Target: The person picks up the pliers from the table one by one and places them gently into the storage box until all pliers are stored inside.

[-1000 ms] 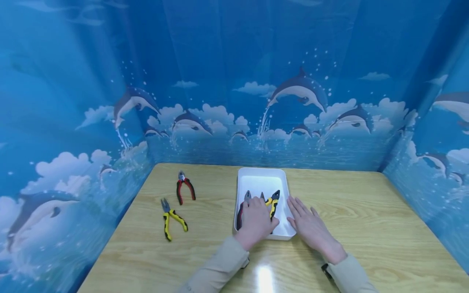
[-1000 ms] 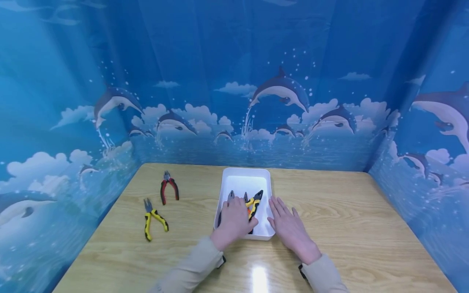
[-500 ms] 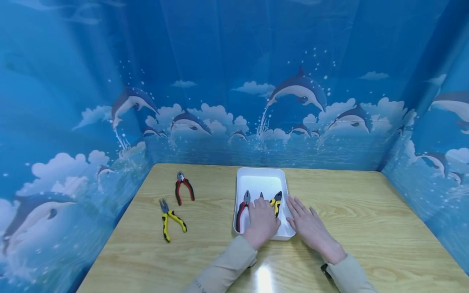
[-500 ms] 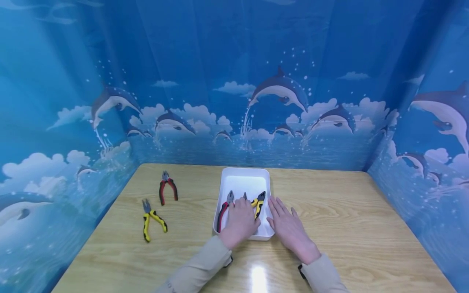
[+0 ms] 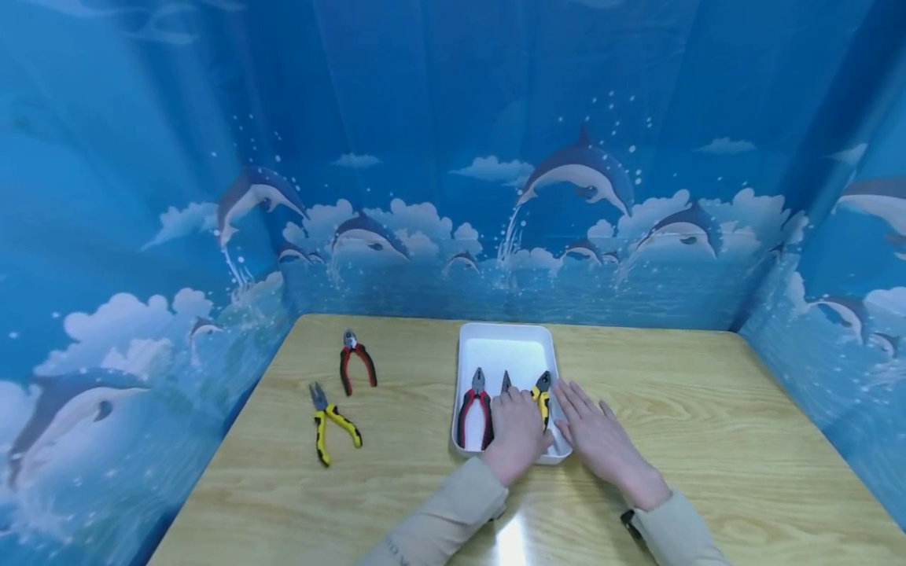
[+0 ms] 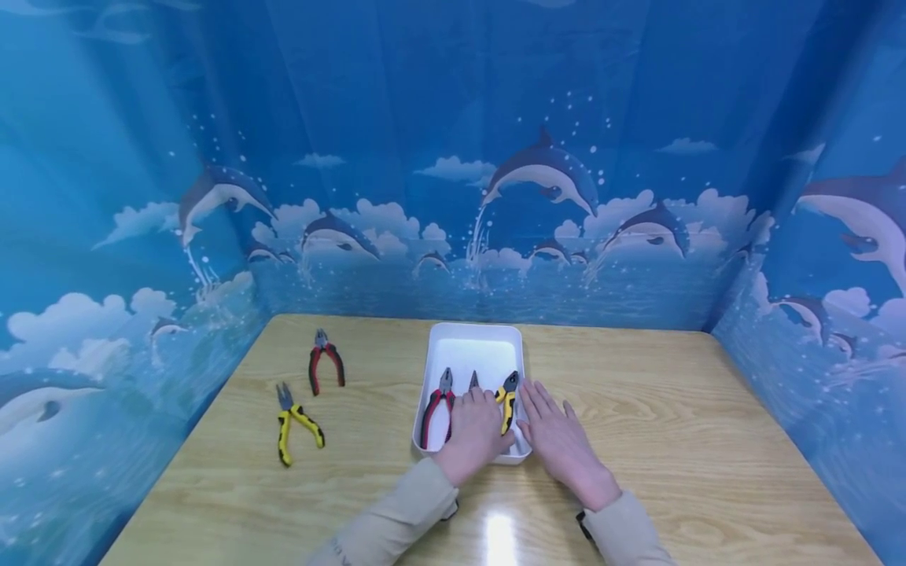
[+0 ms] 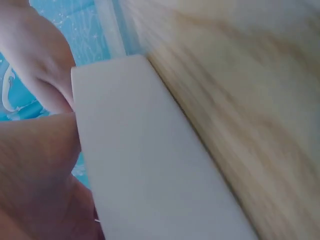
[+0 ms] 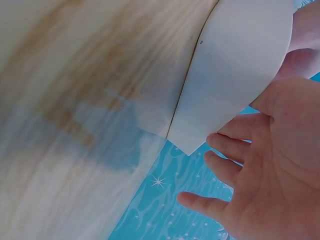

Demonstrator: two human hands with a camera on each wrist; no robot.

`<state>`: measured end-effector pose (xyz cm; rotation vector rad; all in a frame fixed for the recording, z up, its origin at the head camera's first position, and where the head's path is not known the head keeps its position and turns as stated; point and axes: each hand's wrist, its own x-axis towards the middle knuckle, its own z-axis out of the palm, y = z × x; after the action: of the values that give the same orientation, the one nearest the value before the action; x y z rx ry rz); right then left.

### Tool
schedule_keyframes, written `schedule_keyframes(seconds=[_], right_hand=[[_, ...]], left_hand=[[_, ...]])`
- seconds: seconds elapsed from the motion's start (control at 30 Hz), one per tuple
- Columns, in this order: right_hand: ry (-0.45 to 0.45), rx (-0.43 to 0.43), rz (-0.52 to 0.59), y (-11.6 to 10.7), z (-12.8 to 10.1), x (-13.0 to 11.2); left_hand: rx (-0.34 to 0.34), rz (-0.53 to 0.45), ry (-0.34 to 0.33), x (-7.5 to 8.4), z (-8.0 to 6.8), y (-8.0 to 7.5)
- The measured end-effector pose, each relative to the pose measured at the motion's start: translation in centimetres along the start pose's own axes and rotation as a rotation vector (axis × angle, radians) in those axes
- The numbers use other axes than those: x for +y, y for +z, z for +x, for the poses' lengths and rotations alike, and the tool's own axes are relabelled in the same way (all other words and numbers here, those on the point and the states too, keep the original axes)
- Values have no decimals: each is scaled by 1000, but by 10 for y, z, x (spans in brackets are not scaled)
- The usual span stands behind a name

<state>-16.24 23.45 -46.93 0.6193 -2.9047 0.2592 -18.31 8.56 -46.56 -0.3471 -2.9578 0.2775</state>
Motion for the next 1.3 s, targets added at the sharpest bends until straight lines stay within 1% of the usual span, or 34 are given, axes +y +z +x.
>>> schedule_keyframes(seconds=[0.07, 0.17, 0.23, 0.3, 0.4, 0.5, 0.53, 0.57, 0.63, 0.73, 0.83, 0.87, 0.93, 1.0, 1.1, 1.3], right_hand=[[-2, -5, 3, 0, 0, -1], [-2, -10, -5, 0, 0, -1], [-1, -12, -12, -1, 0, -1], [-3, -6, -18, -1, 0, -1], [-10, 2, -18, -2, -1, -1], [-21, 7, -15, 0, -1, 1], [-22, 8, -12, 1, -1, 1], [-24, 9, -10, 1, -1, 1], [-26, 14, -10, 1, -1, 1], [-24, 21, -13, 0, 0, 0], [-17, 16, -17, 0, 0, 0], [-13, 12, -18, -1, 0, -1], [-5, 1, -12, -1, 0, -1], [2, -10, -10, 0, 1, -1], [2, -17, -15, 0, 1, 0], [4, -11, -17, 0, 1, -1]], left_hand=[[-1, 0, 6, 2, -2, 1], [20, 0, 11, 5, -3, 1], [49, -16, 7, 6, -4, 1], [96, -39, 18, 7, -4, 1], [157, -87, 63, 10, -6, 0], [181, -115, 132, 11, -10, -2], [177, -126, 147, 11, -11, -3], [184, -143, 154, 11, -12, -3], [191, -140, 167, 9, -13, -4], [250, -131, 153, 5, -11, -3], [361, -117, 129, -2, -8, -2], [399, -125, 124, -6, -7, -2], [454, -140, 117, -12, -6, -2], [475, -165, 116, -18, -5, -3], [475, -195, 114, -27, -6, -6], [483, -200, 109, -41, -9, -8]])
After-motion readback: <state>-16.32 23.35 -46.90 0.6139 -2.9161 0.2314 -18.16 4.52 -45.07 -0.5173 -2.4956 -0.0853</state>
